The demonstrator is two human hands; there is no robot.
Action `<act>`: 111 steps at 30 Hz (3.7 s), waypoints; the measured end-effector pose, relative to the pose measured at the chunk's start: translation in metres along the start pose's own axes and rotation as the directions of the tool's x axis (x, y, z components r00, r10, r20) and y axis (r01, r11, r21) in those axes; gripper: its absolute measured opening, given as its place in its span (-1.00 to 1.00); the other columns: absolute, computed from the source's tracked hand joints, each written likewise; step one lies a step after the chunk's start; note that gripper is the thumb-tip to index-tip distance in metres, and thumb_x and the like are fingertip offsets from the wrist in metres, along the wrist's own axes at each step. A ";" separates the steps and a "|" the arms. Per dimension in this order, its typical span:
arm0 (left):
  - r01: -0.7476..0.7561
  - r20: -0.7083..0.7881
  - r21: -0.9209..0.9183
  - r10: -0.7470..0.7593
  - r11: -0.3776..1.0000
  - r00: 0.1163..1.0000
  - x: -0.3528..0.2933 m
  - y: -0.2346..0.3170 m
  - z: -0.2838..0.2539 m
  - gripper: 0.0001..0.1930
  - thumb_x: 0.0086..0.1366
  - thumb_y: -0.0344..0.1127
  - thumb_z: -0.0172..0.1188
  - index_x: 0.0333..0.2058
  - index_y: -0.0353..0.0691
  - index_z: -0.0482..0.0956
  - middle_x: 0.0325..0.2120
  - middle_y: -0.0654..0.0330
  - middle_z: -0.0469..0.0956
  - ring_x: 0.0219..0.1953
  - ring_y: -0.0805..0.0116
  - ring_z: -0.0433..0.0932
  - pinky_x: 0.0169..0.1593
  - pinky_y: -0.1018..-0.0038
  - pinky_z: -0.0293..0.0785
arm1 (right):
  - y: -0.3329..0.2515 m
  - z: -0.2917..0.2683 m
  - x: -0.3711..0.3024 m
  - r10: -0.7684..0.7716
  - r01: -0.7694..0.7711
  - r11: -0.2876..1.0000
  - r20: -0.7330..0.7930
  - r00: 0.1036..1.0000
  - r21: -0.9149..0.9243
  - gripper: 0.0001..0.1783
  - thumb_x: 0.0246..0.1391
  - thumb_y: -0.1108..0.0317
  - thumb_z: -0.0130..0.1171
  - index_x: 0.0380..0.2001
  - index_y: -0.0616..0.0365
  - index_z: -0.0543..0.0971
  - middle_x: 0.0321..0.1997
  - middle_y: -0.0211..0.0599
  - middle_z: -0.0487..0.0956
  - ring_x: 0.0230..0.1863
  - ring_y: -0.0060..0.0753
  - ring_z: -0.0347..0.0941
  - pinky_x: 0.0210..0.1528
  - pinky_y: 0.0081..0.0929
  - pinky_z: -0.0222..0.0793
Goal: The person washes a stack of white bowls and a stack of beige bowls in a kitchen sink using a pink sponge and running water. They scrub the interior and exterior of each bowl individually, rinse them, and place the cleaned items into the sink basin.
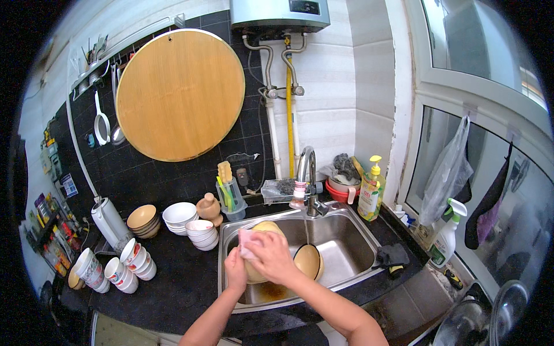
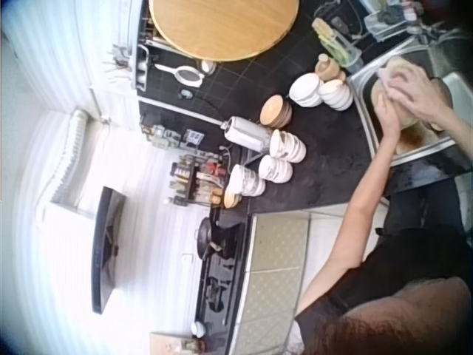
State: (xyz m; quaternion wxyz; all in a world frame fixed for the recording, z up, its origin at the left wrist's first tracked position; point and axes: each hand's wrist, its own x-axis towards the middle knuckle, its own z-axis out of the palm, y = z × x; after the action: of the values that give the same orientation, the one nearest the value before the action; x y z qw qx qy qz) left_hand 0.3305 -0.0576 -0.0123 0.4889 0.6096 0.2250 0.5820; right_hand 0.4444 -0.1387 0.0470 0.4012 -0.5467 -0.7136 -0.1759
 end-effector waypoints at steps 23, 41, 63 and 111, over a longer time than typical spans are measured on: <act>-0.124 0.160 0.255 0.085 0.959 0.983 -0.012 0.016 0.024 -0.81 0.29 -0.34 -0.05 -0.49 -0.30 0.32 -0.59 0.20 0.34 -0.49 0.56 0.29 -0.43 0.51 0.27 | 0.035 0.058 -0.073 0.688 -0.433 -0.393 0.571 0.448 0.812 -0.56 0.15 0.21 -0.06 0.03 0.15 0.19 0.00 -0.18 0.35 0.01 -0.26 0.33 -0.06 -0.32 0.35; -0.582 0.534 0.337 0.359 0.740 0.765 -0.034 0.022 0.048 -0.89 0.05 -0.54 0.13 -0.49 -0.39 0.35 -0.54 -0.01 0.36 -0.45 0.03 0.39 -0.38 0.32 0.34 | 0.164 0.004 -0.121 0.892 -0.750 0.445 0.316 0.323 -0.489 -0.24 -0.34 -0.33 0.14 -0.28 0.16 0.55 -0.25 -0.05 0.56 -0.18 -0.13 0.50 -0.16 -0.34 0.40; -0.588 0.874 0.147 0.174 0.795 0.454 -0.046 -0.044 0.108 -0.90 0.15 -0.42 0.05 -0.47 -0.32 0.36 -0.53 0.03 0.36 -0.42 0.06 0.41 -0.38 0.30 0.36 | 0.277 0.023 -0.180 0.975 -0.846 -0.061 0.150 -0.165 -0.529 -0.54 -0.43 0.23 0.40 -0.31 0.09 0.61 -0.16 -0.27 0.57 -0.10 -0.35 0.50 -0.21 -0.43 0.44; 0.164 -0.159 0.742 -0.067 0.650 0.985 -0.007 -0.095 -0.025 -0.63 0.02 -0.37 0.21 -0.23 -0.27 0.26 -0.37 0.05 0.33 -0.30 0.10 0.39 -0.22 0.26 0.33 | 0.022 0.021 -0.106 -0.153 0.135 0.988 0.389 0.908 0.074 -0.75 -0.16 0.42 0.01 -0.30 0.05 0.44 -0.31 -0.35 0.42 -0.25 -0.34 0.35 -0.23 -0.40 0.22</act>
State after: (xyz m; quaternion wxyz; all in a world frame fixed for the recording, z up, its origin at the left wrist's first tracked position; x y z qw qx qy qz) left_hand 0.3334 -0.0153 -0.1010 0.2147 0.7063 0.5121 0.4391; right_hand 0.4653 -0.1845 -0.0512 0.2479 -0.5075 -0.8218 -0.0755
